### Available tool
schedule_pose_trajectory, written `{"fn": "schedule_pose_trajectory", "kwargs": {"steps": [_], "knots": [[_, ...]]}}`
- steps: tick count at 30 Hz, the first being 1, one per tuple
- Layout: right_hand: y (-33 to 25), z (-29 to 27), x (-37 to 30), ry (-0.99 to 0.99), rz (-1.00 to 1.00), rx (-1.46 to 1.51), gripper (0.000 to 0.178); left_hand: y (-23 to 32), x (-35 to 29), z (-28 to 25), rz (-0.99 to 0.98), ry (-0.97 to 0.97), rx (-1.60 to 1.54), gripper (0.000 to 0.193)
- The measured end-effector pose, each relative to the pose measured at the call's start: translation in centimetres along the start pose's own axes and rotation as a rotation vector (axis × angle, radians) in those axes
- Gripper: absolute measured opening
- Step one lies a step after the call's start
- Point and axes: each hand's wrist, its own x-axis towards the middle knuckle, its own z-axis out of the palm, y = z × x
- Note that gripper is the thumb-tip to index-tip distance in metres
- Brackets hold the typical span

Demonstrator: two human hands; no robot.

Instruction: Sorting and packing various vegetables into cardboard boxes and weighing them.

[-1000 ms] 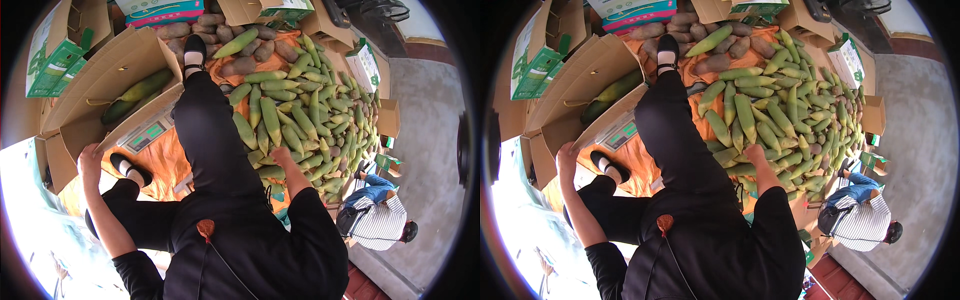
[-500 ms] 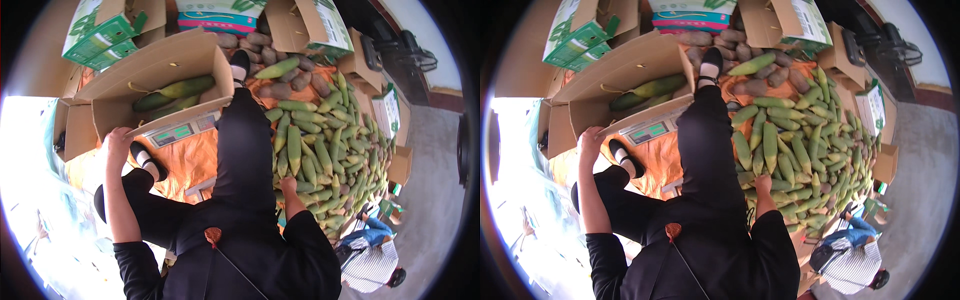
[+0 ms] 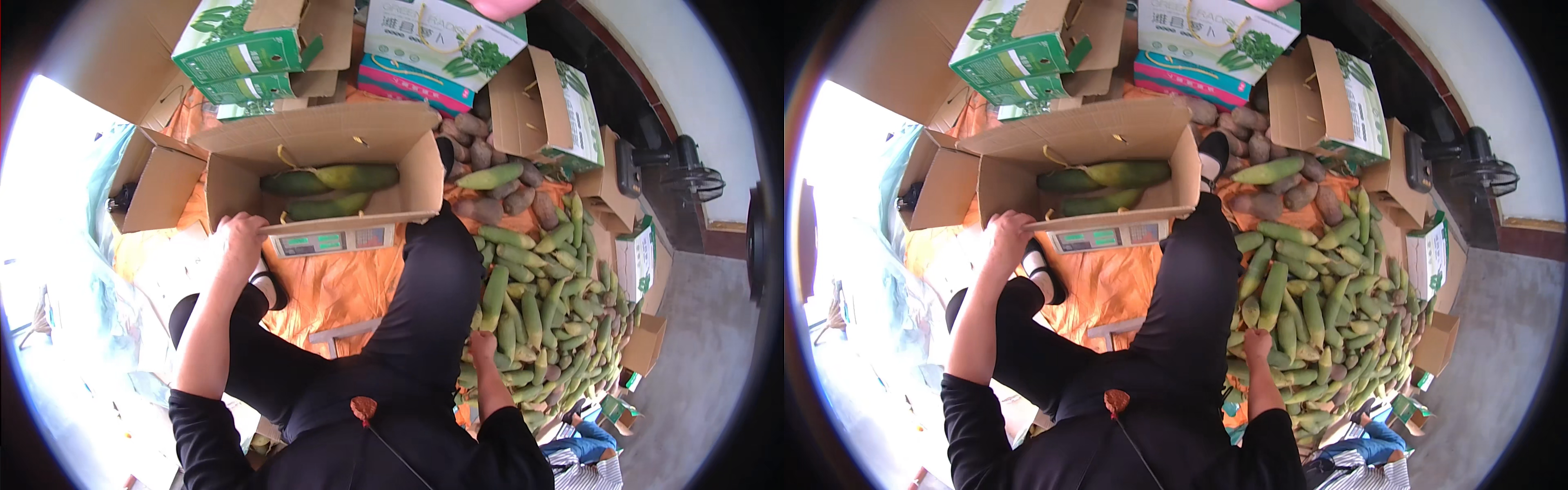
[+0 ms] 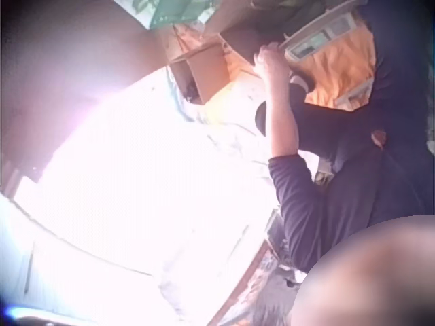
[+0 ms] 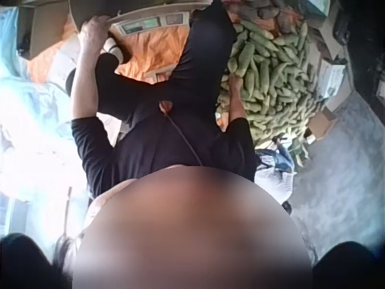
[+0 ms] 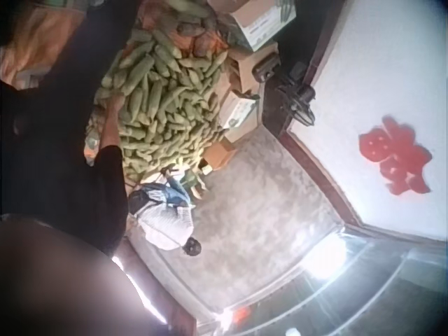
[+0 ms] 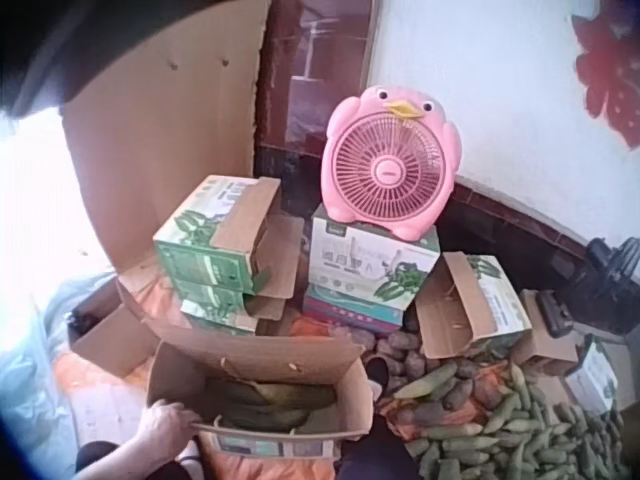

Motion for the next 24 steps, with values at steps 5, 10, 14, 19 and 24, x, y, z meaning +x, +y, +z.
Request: {"fn": "schedule_pose_trajectory", "kwargs": {"steps": [5, 10, 14, 19, 24], "knots": [[-6.9, -4.6, -0.6, 0.095, -0.293, -0.47, 0.018, -1.2, -0.3, 0.3, 0.016, 0.006, 0.011, 0.015], [-12.4, -8.2, -1.0, 0.21, -0.495, -0.548, 0.016, -0.6, -0.5, -0.1, 0.017, 0.018, 0.005, 0.016], [-19.2, -10.3, -2.7, 0.303, -0.697, -0.57, 0.013, -1.3, -0.8, 0.2, 0.026, 0.034, 0.018, 0.016], [-29.1, -13.4, -8.8, 0.323, -0.92, -0.256, 0.009, -1.2, -0.4, 0.5, 0.029, 0.038, 0.027, 0.016], [-37.0, -15.6, -14.7, 0.163, -1.1, 0.022, 0.012, -0.9, -0.2, 0.3, 0.02, 0.028, 0.05, 0.015]]}}
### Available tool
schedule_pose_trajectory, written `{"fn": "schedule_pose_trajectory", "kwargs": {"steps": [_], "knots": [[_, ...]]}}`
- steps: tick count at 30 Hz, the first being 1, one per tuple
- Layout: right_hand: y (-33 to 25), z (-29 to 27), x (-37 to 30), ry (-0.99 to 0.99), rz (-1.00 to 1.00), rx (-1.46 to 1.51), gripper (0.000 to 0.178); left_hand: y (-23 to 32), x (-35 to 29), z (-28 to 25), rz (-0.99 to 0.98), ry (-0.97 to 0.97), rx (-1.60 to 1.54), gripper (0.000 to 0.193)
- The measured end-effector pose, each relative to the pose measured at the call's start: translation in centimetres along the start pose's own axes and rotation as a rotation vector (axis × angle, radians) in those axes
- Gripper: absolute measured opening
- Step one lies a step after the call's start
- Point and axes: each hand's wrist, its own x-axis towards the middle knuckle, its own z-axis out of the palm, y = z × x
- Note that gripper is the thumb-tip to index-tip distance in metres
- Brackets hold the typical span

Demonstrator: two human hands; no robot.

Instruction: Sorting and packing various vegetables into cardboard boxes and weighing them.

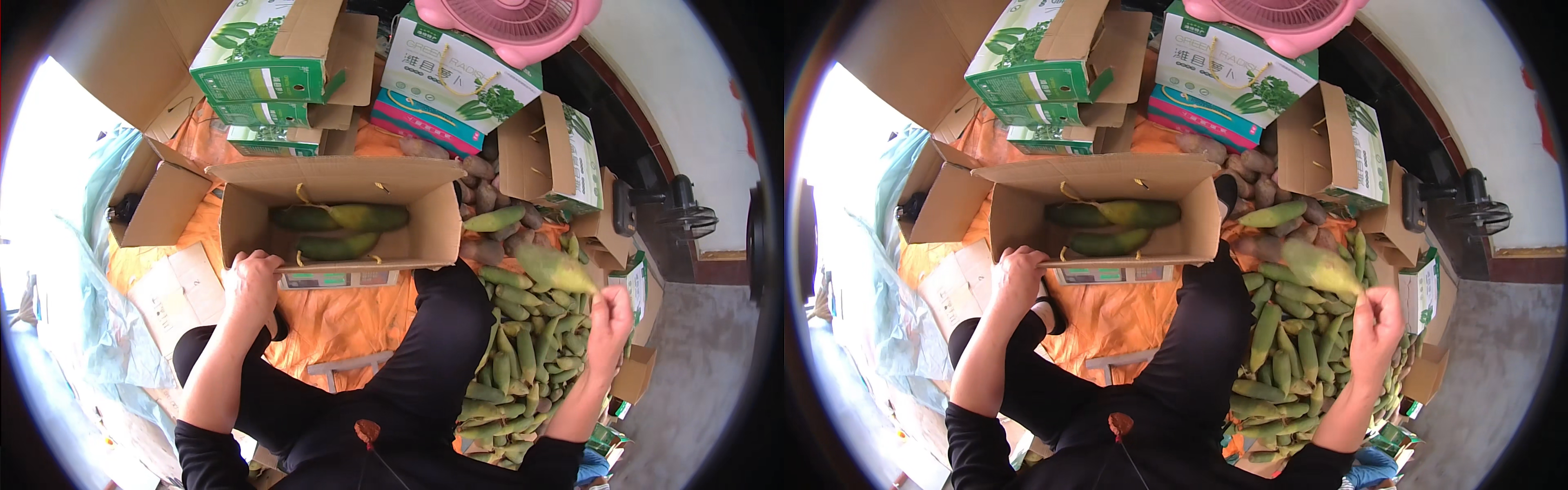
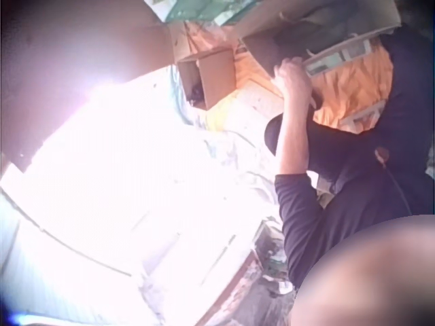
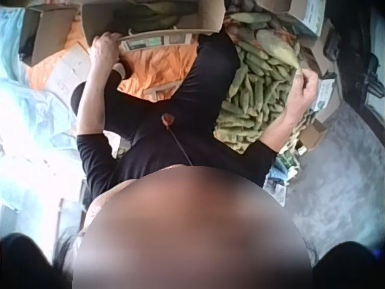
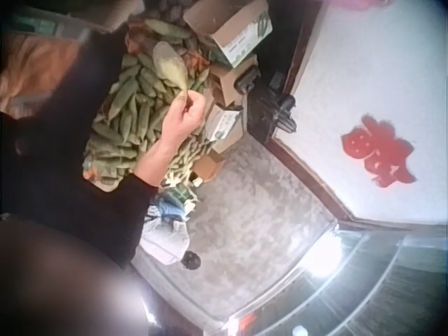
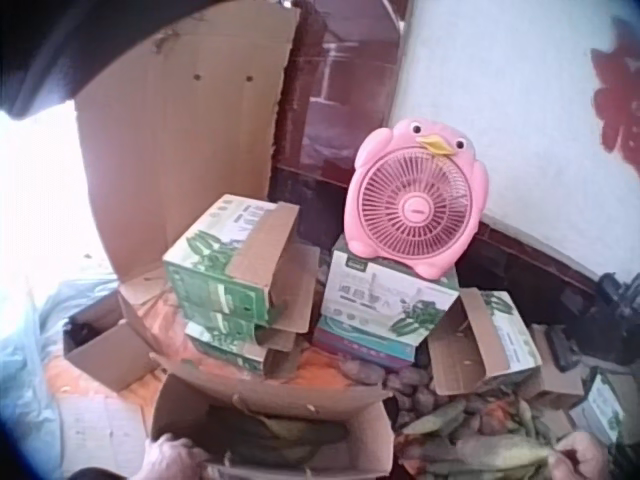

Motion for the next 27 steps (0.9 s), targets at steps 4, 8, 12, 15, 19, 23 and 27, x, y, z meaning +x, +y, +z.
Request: {"fn": "schedule_pose_trajectory", "kwargs": {"steps": [4, 8, 12, 15, 19, 23, 27], "knots": [[-5.3, 1.8, 3.0, -0.162, -0.16, 0.198, 0.009, -0.2, 0.0, 0.1, 0.017, 0.021, -0.008, 0.016], [-8.2, 6.7, 4.8, -0.386, -0.238, 0.291, 0.008, 0.0, -0.2, 0.1, 0.013, 0.013, -0.005, 0.016], [-9.0, 11.3, 5.5, -0.494, -0.299, 0.139, 0.01, 0.0, -0.2, 0.2, 0.009, 0.006, -0.01, 0.017], [-9.0, 13.0, 6.0, -0.594, -0.356, -0.012, 0.01, 0.3, -0.2, -0.1, 0.008, -0.001, -0.006, 0.016], [-8.4, 16.1, 6.5, -0.767, -0.423, -0.21, 0.024, 0.1, 0.2, -0.2, 0.042, -0.017, -0.007, 0.016], [-7.7, 16.0, 7.1, -0.695, -0.362, -0.016, 0.027, 0.3, 0.4, -0.5, 0.028, -0.066, -0.047, 0.018], [-3.0, 13.3, 7.0, -0.637, -0.127, 0.064, 0.025, 0.1, 0.4, -0.6, 0.06, -0.077, -0.054, 0.019]]}}
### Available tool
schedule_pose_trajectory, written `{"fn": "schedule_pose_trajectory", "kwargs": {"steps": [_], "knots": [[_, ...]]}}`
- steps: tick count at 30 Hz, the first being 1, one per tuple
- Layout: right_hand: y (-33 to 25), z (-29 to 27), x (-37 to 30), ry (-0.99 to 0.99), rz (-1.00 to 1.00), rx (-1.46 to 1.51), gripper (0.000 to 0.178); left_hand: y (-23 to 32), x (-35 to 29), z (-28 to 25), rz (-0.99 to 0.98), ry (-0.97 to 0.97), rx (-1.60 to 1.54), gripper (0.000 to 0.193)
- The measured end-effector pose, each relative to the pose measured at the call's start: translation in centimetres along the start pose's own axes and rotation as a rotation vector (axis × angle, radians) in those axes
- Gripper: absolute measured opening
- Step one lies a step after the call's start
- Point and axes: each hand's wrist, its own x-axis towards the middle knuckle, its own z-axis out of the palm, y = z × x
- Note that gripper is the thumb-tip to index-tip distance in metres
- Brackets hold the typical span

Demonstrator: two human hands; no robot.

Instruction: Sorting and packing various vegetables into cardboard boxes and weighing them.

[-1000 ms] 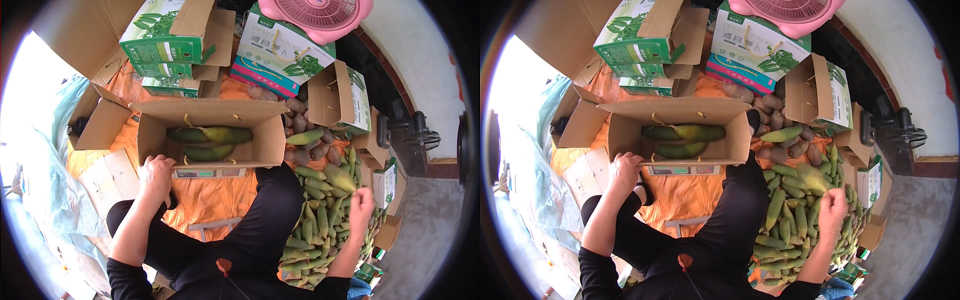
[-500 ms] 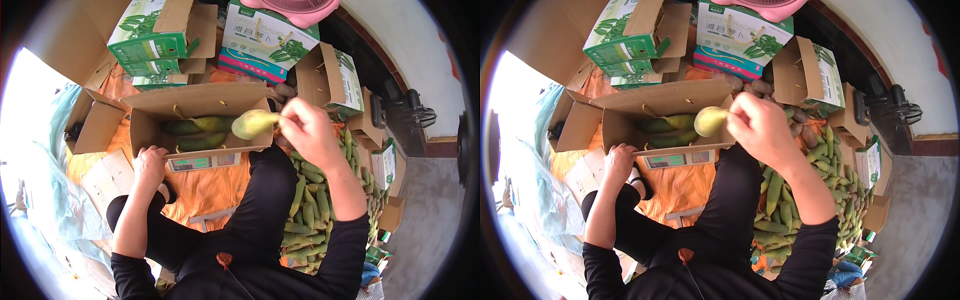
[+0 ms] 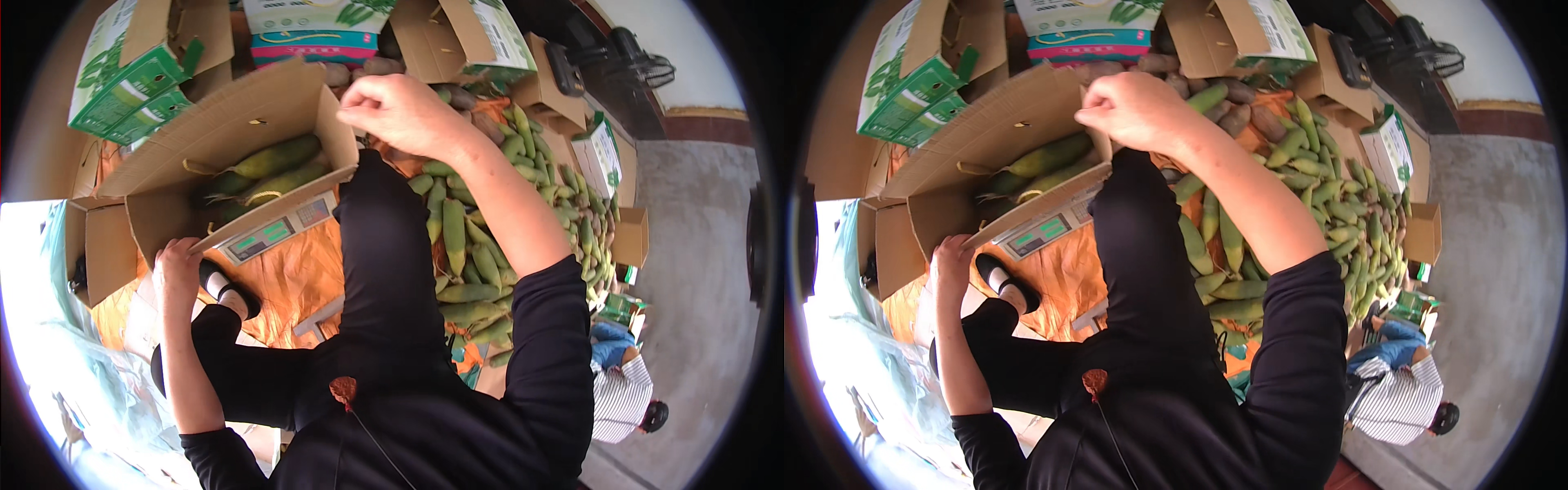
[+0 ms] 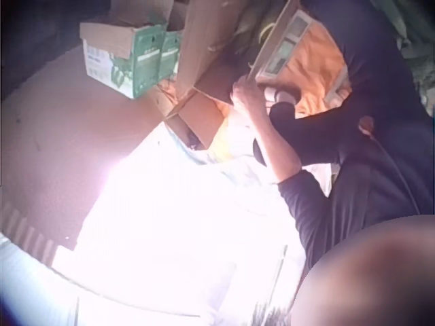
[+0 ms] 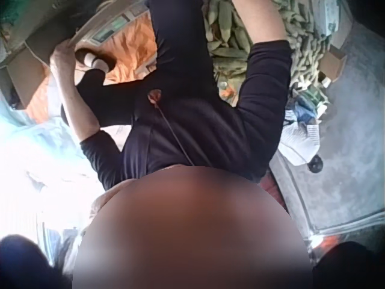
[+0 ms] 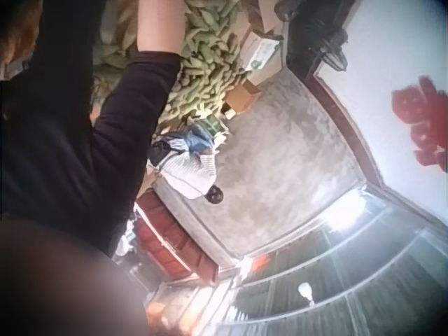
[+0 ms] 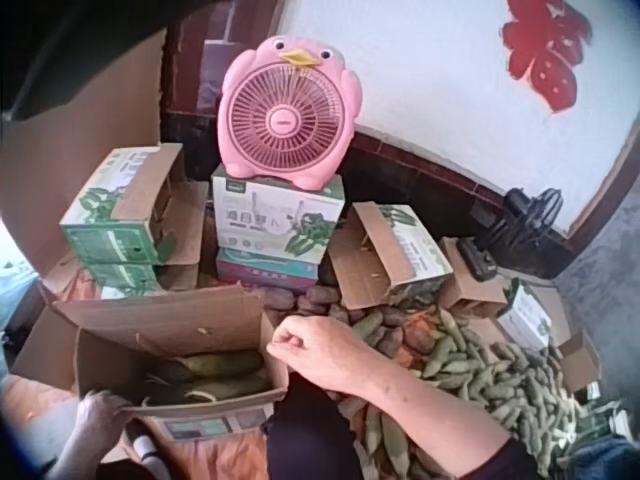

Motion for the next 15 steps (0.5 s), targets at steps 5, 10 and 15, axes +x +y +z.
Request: {"fn": "schedule_pose_trajectory", "kwargs": {"steps": [5, 10, 15], "knots": [[11.9, 0.2, -7.6, 0.117, 0.283, -0.084, 0.026, 1.1, 0.1, -0.1, 0.053, -0.026, -0.034, 0.023], [22.7, 3.7, -18.9, -0.021, 0.712, -0.341, 0.024, 0.4, 0.1, 0.4, 0.027, -0.02, -0.014, 0.023], [33.0, 9.2, -31.1, -0.119, 0.779, -0.51, 0.019, 0.1, -0.4, -0.1, -0.014, -0.029, -0.002, 0.022]]}}
